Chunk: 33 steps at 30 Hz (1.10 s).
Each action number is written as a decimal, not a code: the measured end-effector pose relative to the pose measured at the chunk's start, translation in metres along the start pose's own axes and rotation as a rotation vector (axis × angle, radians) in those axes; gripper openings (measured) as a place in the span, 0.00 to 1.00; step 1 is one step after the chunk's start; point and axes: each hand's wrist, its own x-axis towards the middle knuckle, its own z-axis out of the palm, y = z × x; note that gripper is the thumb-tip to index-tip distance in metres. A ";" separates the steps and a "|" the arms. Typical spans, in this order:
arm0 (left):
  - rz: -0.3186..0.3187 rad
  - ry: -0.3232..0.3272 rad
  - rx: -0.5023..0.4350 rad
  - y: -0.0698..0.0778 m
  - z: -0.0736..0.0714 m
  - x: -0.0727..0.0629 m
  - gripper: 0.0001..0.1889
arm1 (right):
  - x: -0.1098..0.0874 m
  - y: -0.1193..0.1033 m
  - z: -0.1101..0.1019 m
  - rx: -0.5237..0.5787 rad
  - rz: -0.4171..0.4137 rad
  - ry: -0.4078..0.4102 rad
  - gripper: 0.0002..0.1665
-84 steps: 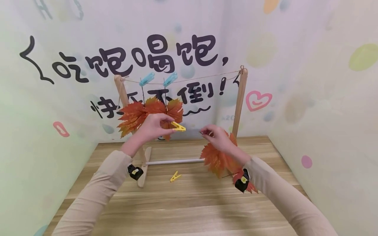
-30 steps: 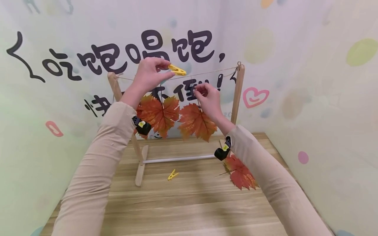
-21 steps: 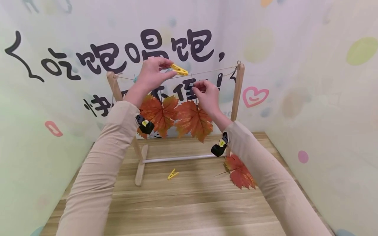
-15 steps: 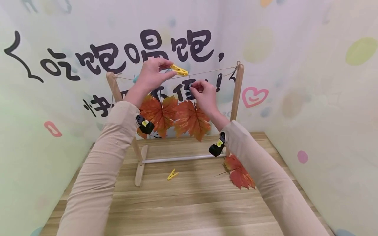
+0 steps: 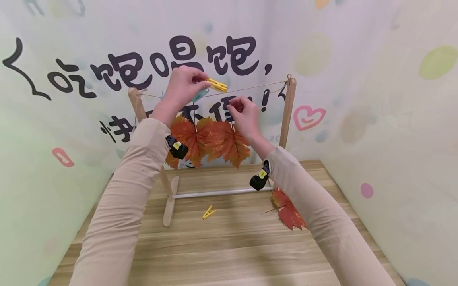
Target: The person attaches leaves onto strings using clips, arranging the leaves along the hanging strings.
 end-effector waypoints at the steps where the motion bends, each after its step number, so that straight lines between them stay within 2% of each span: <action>1: 0.001 -0.003 0.009 0.001 0.000 0.001 0.13 | 0.000 -0.001 0.000 -0.005 0.000 0.001 0.09; 12: -0.019 -0.080 0.088 0.010 0.000 0.007 0.13 | 0.001 0.000 0.001 -0.009 0.026 -0.008 0.08; 20: 0.010 -0.082 0.112 0.010 0.007 0.010 0.12 | -0.001 0.000 0.002 0.012 0.030 -0.020 0.09; 27: -0.006 -0.096 0.137 0.011 0.008 0.009 0.14 | -0.002 0.000 0.002 0.021 0.026 -0.016 0.08; 33: -0.029 -0.122 0.122 0.010 0.009 0.007 0.16 | -0.004 0.001 0.002 0.009 0.031 -0.017 0.09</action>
